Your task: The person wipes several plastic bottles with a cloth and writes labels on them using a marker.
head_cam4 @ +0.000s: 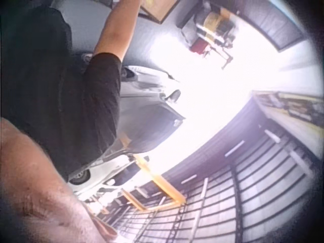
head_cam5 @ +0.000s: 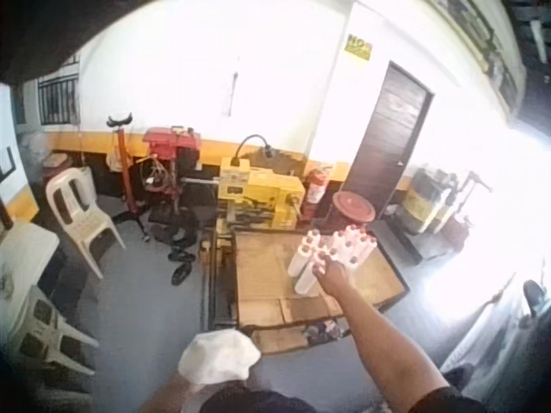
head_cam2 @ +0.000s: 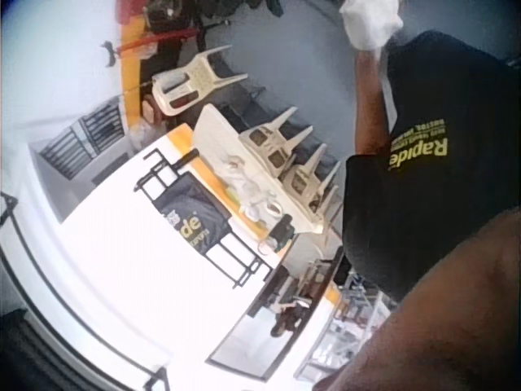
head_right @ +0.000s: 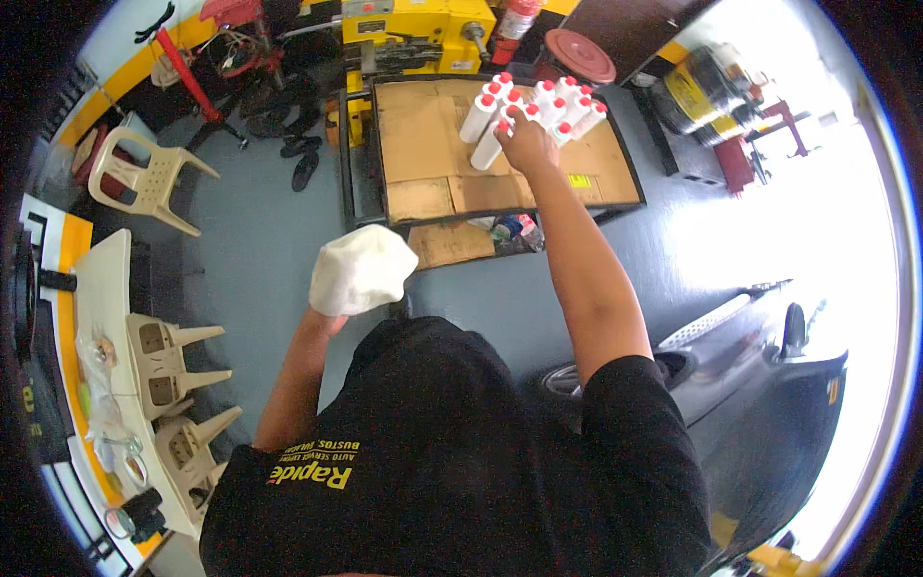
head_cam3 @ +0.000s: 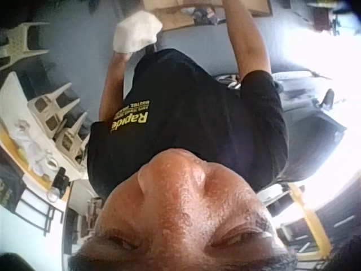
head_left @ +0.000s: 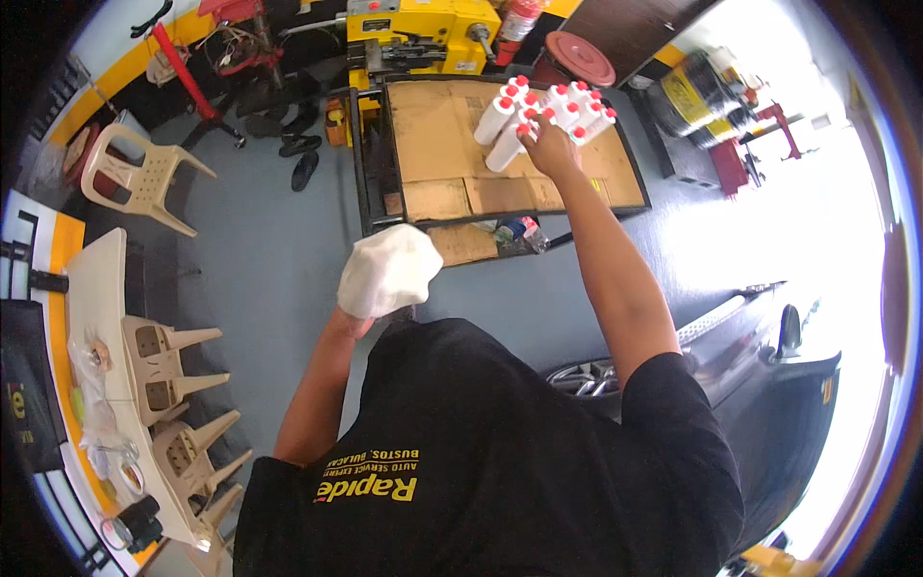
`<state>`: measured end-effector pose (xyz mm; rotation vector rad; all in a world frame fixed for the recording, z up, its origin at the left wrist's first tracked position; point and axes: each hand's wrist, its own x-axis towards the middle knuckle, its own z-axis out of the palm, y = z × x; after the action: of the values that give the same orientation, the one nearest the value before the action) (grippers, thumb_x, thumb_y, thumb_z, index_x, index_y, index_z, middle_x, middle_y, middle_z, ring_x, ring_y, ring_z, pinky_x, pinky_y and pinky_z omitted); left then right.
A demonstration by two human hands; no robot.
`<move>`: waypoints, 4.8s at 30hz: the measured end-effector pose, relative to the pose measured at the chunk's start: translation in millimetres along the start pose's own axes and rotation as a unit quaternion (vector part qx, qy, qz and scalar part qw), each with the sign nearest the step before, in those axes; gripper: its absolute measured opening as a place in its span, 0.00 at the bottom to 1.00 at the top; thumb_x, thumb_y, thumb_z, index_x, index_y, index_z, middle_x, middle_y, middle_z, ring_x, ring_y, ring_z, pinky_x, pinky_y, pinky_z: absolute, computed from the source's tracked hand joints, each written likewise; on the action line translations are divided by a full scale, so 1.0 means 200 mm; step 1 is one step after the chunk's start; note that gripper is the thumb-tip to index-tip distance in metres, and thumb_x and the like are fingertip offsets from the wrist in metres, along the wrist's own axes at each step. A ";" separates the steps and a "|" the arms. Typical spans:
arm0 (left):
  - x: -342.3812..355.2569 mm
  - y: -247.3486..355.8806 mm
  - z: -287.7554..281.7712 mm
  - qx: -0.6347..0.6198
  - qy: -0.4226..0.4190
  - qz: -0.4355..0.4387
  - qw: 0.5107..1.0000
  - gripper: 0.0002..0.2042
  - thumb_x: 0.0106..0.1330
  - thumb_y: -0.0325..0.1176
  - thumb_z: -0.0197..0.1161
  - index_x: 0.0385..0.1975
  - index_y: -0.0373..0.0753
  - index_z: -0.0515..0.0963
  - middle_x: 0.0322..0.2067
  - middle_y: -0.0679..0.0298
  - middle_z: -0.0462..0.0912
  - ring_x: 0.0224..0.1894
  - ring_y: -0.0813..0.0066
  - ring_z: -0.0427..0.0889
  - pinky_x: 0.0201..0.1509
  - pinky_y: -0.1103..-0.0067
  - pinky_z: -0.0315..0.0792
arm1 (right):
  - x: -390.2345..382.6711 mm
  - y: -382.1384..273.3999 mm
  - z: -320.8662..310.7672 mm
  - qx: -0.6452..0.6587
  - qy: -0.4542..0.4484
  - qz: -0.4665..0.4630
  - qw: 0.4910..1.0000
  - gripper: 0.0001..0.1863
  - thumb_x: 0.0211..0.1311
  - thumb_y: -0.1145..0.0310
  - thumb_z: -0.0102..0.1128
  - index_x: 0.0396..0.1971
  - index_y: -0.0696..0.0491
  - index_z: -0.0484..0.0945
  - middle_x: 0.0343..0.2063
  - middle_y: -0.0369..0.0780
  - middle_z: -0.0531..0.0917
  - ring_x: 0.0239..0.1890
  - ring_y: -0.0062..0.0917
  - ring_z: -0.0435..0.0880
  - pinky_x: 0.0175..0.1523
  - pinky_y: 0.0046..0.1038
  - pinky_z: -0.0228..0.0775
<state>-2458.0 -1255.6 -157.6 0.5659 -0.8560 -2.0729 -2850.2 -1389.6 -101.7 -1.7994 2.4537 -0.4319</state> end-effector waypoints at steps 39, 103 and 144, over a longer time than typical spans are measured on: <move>1.13 -0.05 1.16 0.476 0.101 -0.169 0.857 0.30 0.48 0.42 0.72 0.53 0.36 0.77 0.42 0.54 0.86 0.42 0.63 0.86 0.49 0.71 0.77 | 0.42 0.45 -0.49 0.441 -0.419 -0.260 0.750 0.16 0.58 0.66 0.71 0.43 0.58 0.82 0.28 0.34 0.81 0.30 0.16 0.76 0.37 0.22 0.72; 0.93 0.10 0.41 0.065 0.093 -0.019 0.993 0.29 0.67 0.43 0.69 0.63 0.37 0.69 0.54 0.59 0.77 0.53 0.68 0.79 0.57 0.74 0.75 | 0.19 0.14 -0.29 0.588 -0.252 0.014 0.768 0.15 0.72 0.62 0.58 0.52 0.53 0.78 0.22 0.29 0.73 0.17 0.10 0.66 0.20 0.17 0.54; 0.37 -1.11 0.84 -0.011 0.409 -0.420 0.810 0.24 0.75 0.45 0.52 0.59 0.32 0.76 0.52 0.53 0.83 0.50 0.58 0.81 0.59 0.64 0.74 | -1.13 2.41 0.72 0.285 -0.722 0.264 0.572 0.26 0.69 0.53 0.56 0.61 0.52 0.76 0.58 0.42 0.81 0.58 0.33 0.79 0.64 0.37 0.69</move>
<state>-2722.5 -1153.5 -215.5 1.9106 -0.0199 -2.1768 -3194.0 -1069.8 -391.2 -0.4638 1.1716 0.2653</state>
